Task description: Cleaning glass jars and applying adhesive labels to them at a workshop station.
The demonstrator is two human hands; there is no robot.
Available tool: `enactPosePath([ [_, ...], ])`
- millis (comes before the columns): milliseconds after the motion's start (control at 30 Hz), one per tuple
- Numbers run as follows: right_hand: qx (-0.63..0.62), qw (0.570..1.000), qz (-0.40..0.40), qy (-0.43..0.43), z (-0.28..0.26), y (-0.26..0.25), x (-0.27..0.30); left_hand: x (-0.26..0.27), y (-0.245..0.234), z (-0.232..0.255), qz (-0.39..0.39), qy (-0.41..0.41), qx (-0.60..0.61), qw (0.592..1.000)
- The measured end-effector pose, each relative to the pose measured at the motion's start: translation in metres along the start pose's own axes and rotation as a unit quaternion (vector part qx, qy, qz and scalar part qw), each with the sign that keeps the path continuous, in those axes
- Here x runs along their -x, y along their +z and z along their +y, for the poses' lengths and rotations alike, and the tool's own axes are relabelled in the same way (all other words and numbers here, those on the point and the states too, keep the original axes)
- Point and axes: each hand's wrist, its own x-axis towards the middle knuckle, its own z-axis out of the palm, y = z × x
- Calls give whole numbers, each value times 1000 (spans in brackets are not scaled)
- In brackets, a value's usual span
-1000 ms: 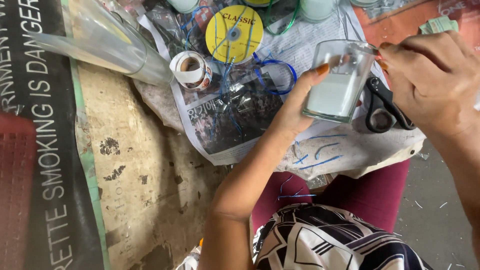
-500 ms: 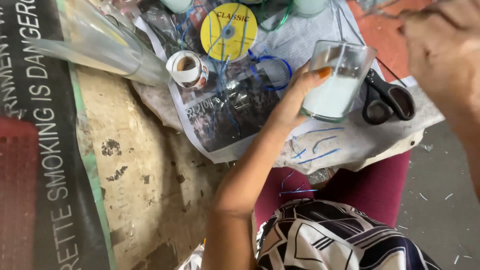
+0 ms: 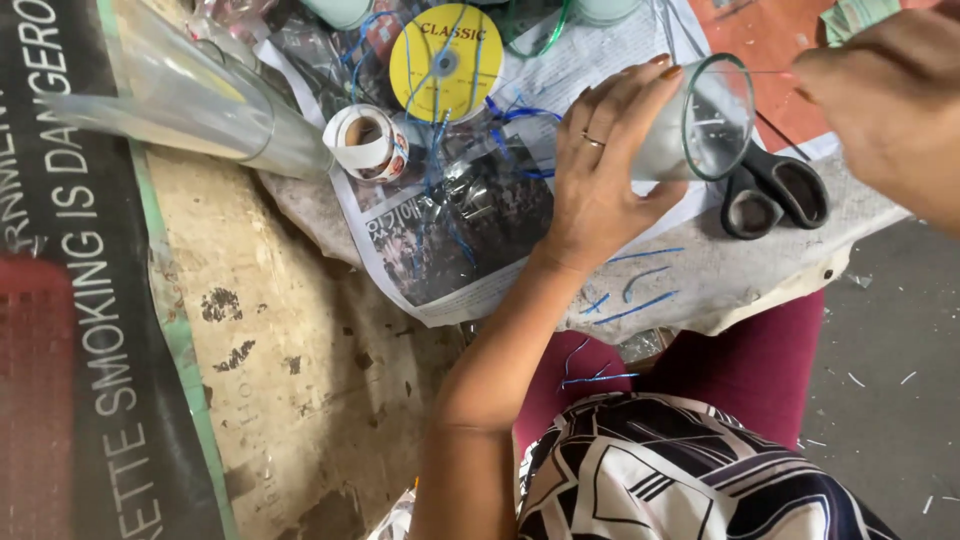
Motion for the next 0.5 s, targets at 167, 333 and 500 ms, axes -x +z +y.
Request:
enactPosePath([
  [167, 226, 973, 14, -47, -10, 9, -15, -2, 0, 4, -4, 2, -20, 1000],
  [333, 320, 944, -55, -63, -24, 3, -15, -2, 0, 4, 2, 9, -22, 1000],
  [500, 178, 983, -40, -22, -17, 9, -8, 3, 2, 3, -7, 9, -47, 999],
])
